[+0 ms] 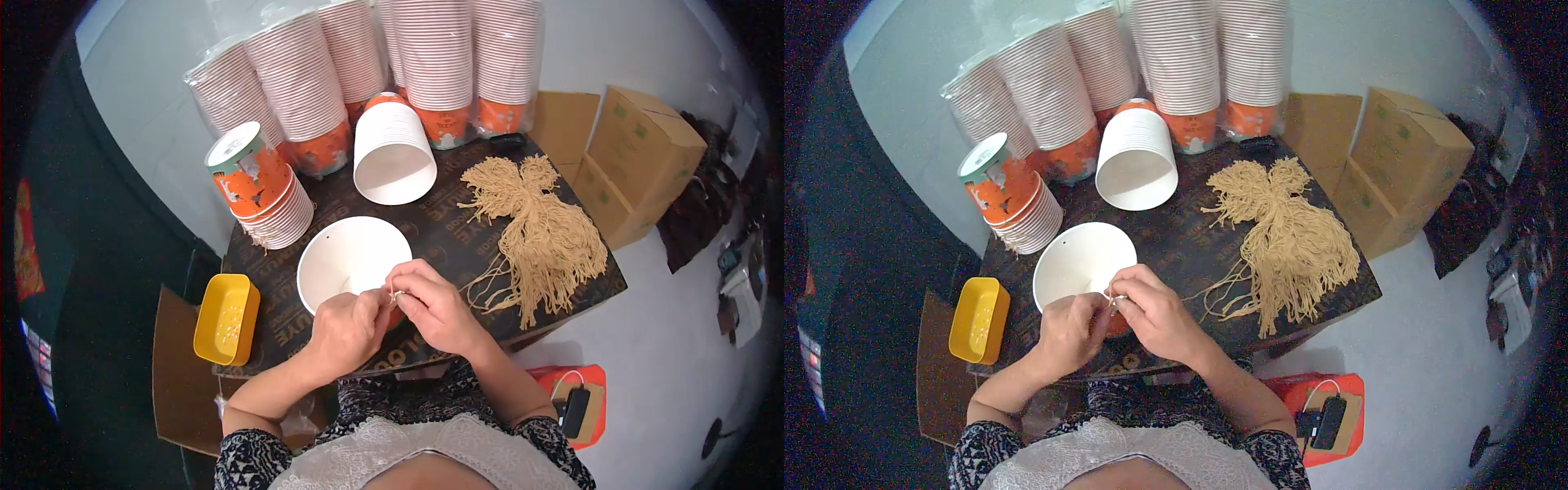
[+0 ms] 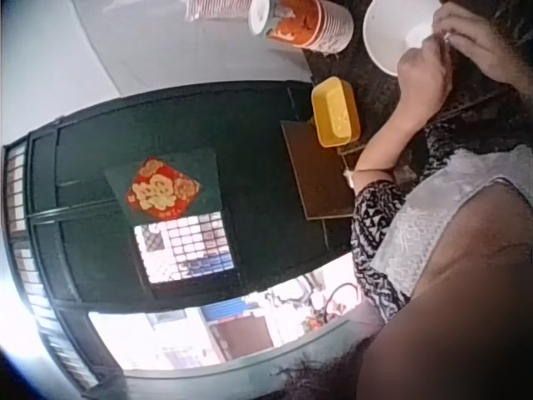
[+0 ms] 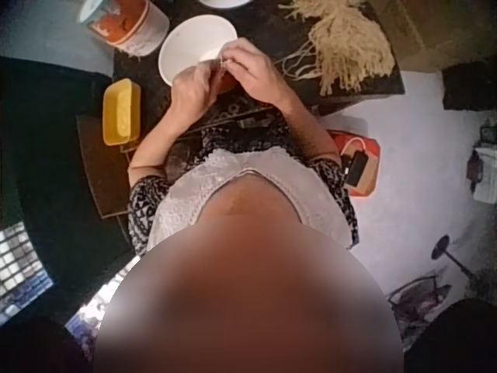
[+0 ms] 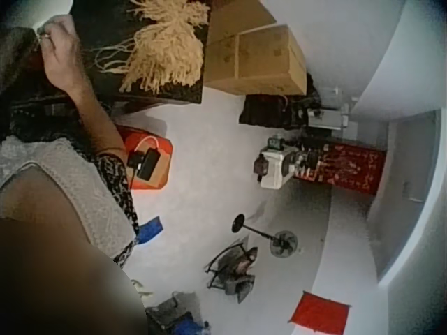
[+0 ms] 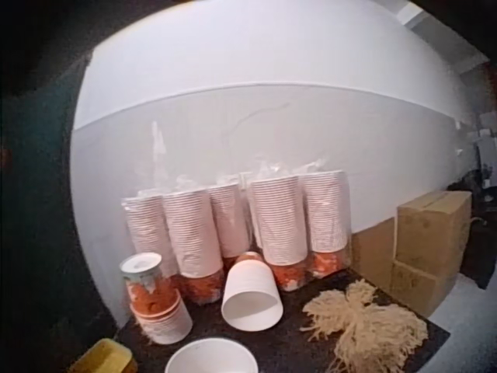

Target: Secure small stacks of paper cups by wrapping a rubber band around them.

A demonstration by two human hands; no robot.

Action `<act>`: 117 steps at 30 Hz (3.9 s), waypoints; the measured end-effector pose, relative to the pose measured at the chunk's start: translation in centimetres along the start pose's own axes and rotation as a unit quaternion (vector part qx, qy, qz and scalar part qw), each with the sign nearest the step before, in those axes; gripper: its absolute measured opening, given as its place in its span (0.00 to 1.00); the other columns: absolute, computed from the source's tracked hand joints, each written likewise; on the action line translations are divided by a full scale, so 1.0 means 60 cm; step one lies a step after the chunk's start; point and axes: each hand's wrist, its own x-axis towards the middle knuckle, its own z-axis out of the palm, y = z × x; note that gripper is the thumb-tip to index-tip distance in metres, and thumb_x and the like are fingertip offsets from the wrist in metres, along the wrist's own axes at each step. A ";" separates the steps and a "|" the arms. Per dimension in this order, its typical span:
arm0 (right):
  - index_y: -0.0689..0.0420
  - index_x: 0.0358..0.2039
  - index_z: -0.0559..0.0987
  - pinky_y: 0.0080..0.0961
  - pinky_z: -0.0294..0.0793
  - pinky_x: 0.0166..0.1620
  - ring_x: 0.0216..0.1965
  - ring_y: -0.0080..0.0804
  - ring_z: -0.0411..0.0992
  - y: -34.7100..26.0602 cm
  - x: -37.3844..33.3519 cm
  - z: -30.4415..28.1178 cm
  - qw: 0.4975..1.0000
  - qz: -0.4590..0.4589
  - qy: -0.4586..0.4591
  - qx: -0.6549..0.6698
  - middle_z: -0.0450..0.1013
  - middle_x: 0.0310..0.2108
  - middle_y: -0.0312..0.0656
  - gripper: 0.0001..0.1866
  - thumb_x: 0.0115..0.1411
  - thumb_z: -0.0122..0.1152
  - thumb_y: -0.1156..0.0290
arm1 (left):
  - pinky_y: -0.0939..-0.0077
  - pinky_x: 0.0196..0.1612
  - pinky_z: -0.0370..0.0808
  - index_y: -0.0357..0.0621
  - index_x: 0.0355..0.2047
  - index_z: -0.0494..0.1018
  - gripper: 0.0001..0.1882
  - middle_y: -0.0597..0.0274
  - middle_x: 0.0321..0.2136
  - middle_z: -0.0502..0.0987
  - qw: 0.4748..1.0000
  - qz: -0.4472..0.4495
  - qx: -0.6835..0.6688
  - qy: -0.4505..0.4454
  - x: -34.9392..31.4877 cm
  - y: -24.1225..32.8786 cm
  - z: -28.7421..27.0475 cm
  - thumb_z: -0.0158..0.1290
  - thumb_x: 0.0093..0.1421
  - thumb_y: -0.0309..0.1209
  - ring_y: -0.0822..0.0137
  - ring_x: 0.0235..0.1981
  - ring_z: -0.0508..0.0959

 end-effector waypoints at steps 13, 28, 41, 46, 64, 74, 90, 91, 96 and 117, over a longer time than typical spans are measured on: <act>0.63 0.35 0.72 0.30 0.74 0.43 0.39 0.40 0.73 0.012 -0.034 0.037 0.980 -0.140 0.109 -0.087 0.59 0.54 0.56 0.07 0.57 0.59 0.86 | 0.57 0.23 0.74 0.38 0.35 0.65 0.09 0.48 0.20 0.77 0.983 -0.156 -0.086 -0.045 0.005 0.004 -0.015 0.55 0.59 0.23 0.47 0.21 0.79; 0.64 0.36 0.74 0.24 0.70 0.33 0.29 0.31 0.70 0.014 -0.049 0.044 0.958 -0.153 0.170 -0.170 0.70 0.38 0.46 0.10 0.53 0.61 0.87 | 0.56 0.28 0.76 0.38 0.32 0.68 0.08 0.49 0.20 0.77 0.981 -0.185 -0.044 -0.024 0.010 -0.012 -0.012 0.57 0.57 0.24 0.45 0.23 0.79; 0.63 0.33 0.75 0.11 0.57 0.20 0.18 0.10 0.60 -0.018 -0.036 0.067 0.947 0.192 0.186 0.180 0.67 0.19 0.27 0.05 0.67 0.54 0.76 | 0.43 0.59 0.68 0.43 0.32 0.74 0.13 0.65 0.20 0.75 0.994 0.054 -0.015 0.095 0.003 -0.015 0.003 0.66 0.47 0.24 0.64 0.23 0.77; 0.63 0.36 0.79 0.10 0.57 0.21 0.20 0.08 0.61 -0.017 -0.040 0.070 0.901 0.246 0.185 0.305 0.70 0.21 0.27 0.06 0.66 0.56 0.74 | 0.41 0.61 0.64 0.44 0.30 0.73 0.12 0.65 0.21 0.75 0.996 0.007 -0.051 0.077 0.004 -0.015 0.008 0.66 0.49 0.24 0.64 0.24 0.77; 0.67 0.38 0.78 0.17 0.54 0.22 0.16 0.14 0.55 -0.027 -0.042 0.062 0.826 0.293 0.187 0.444 0.61 0.15 0.29 0.12 0.69 0.49 0.71 | 0.36 0.63 0.59 0.42 0.34 0.72 0.14 0.62 0.27 0.75 0.997 0.063 -0.015 0.047 0.008 -0.007 0.011 0.64 0.48 0.21 0.64 0.30 0.77; 0.63 0.43 0.77 0.18 0.63 0.24 0.21 0.19 0.64 -0.023 -0.068 0.046 0.969 0.129 0.210 -0.008 0.66 0.21 0.31 0.13 0.56 0.64 0.82 | 0.44 0.58 0.67 0.39 0.34 0.66 0.13 0.57 0.26 0.73 0.997 -0.028 -0.071 0.013 0.009 -0.019 0.008 0.56 0.52 0.16 0.53 0.29 0.76; 0.60 0.30 0.73 0.31 0.67 0.26 0.22 0.39 0.69 0.011 -0.114 0.007 0.948 0.062 0.253 -0.182 0.69 0.22 0.44 0.04 0.57 0.61 0.80 | 0.55 0.32 0.75 0.34 0.35 0.66 0.05 0.42 0.26 0.77 0.967 -0.246 0.005 -0.059 0.017 0.003 0.002 0.51 0.61 0.22 0.42 0.28 0.79; 0.59 0.31 0.74 0.36 0.71 0.29 0.25 0.46 0.73 0.015 -0.104 0.002 0.947 0.101 0.246 -0.178 0.72 0.24 0.47 0.04 0.57 0.61 0.79 | 0.55 0.32 0.75 0.34 0.35 0.66 0.05 0.42 0.26 0.77 0.967 -0.247 0.007 -0.057 0.015 0.008 -0.007 0.51 0.61 0.22 0.42 0.28 0.79; 0.60 0.32 0.76 0.33 0.72 0.34 0.29 0.44 0.74 0.048 -0.045 -0.052 0.941 0.126 0.247 -0.194 0.73 0.29 0.46 0.03 0.58 0.61 0.77 | 0.60 0.41 0.78 0.34 0.45 0.69 0.16 0.45 0.33 0.78 0.950 -0.220 -0.190 -0.117 0.009 0.012 -0.089 0.49 0.54 0.14 0.47 0.35 0.81; 0.62 0.44 0.74 0.13 0.53 0.22 0.19 0.13 0.55 -0.008 -0.018 -0.064 0.910 0.166 0.248 0.288 0.61 0.20 0.28 0.09 0.67 0.48 0.76 | 0.44 0.63 0.62 0.41 0.33 0.79 0.10 0.58 0.24 0.74 0.993 -0.061 0.053 -0.090 -0.018 -0.045 -0.059 0.63 0.48 0.24 0.54 0.44 0.76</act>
